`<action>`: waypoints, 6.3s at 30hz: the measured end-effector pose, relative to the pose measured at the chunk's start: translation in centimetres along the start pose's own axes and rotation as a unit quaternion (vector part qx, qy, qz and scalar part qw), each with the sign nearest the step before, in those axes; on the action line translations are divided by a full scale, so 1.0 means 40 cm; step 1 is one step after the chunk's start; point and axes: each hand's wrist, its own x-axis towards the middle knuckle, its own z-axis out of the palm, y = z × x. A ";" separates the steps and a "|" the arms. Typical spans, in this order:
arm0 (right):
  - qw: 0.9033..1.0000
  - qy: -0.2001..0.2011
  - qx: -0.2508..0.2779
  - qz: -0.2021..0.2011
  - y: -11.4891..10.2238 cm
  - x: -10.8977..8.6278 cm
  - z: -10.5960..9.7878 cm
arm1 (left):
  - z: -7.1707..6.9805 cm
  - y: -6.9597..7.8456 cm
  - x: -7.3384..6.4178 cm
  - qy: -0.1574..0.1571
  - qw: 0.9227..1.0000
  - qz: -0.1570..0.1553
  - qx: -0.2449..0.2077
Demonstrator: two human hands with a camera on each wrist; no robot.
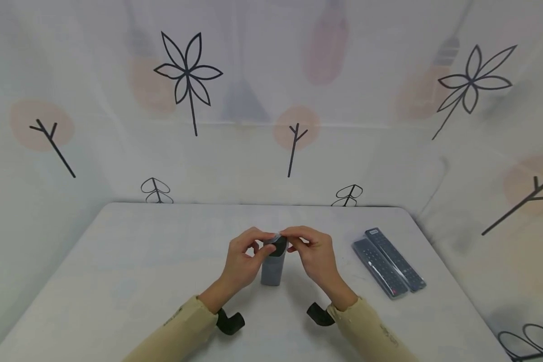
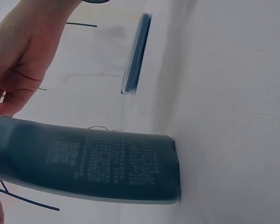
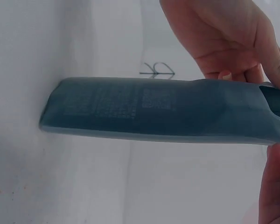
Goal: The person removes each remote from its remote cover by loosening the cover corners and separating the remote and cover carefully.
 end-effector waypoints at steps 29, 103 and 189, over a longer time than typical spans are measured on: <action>0.999 -0.037 0.024 -0.024 -0.013 -0.011 0.009 | -0.003 -0.054 -0.022 -0.011 0.998 0.023 0.059; 0.997 -0.009 0.065 0.046 0.059 -0.033 0.013 | -0.041 -0.030 0.011 -0.037 0.972 -0.230 -0.032; 0.979 -0.057 -0.065 0.183 0.022 -0.009 -0.002 | -0.055 -0.015 0.008 -0.077 0.952 -0.289 0.070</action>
